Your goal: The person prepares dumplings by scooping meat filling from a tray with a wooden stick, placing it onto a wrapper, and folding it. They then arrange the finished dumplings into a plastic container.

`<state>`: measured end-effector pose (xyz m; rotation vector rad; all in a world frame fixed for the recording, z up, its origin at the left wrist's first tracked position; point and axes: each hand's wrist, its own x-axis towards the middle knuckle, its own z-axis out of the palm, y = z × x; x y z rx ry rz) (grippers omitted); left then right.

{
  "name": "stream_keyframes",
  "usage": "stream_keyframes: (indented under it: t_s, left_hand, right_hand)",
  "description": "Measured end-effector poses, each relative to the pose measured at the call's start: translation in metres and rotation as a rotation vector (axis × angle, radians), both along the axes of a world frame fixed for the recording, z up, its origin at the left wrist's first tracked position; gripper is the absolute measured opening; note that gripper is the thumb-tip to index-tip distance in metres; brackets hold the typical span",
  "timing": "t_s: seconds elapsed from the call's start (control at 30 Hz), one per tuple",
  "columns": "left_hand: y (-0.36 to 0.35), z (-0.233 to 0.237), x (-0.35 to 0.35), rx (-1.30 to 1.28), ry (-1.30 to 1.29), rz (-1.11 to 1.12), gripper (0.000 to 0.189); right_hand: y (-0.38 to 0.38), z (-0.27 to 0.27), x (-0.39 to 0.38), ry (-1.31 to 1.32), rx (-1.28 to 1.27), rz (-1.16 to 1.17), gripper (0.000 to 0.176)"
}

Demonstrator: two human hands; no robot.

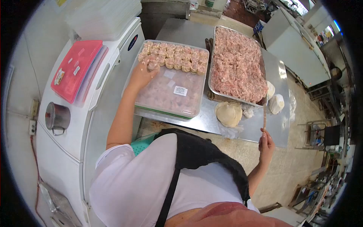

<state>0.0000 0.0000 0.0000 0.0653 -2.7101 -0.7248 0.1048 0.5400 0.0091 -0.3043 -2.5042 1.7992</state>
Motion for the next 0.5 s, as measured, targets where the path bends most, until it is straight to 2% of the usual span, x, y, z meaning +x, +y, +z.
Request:
stream_keyframes:
  t_s: [0.07, 0.1, 0.17, 0.2, 0.27, 0.5]
  left_hand:
    - [0.037, 0.023, 0.003, 0.402, -0.192, -0.055, 0.070]
    - [0.020, 0.037, -0.006, 0.288, -0.225, -0.059, 0.070]
    - [0.060, 0.018, -0.015, 0.355, -0.157, -0.262, 0.069]
    - [0.080, 0.015, -0.022, 0.359, -0.158, -0.279, 0.069]
    - [0.105, 0.014, -0.024, 0.203, -0.136, -0.342, 0.070]
    - [0.143, 0.000, -0.029, 0.048, -0.300, -0.359, 0.077]
  right_hand:
    - [0.014, 0.016, 0.015, 0.004, 0.074, -0.116, 0.032]
    - [-0.016, -0.016, 0.017, -0.030, -0.038, -0.136, 0.032]
    - [0.000, 0.002, 0.014, 0.033, 0.020, -0.135, 0.033]
    - [0.005, 0.009, 0.009, 0.062, 0.028, -0.141, 0.032]
    - [0.002, 0.011, 0.003, 0.071, 0.018, -0.132, 0.032]
    - [0.028, 0.008, -0.017, 0.070, 0.013, -0.070, 0.031]
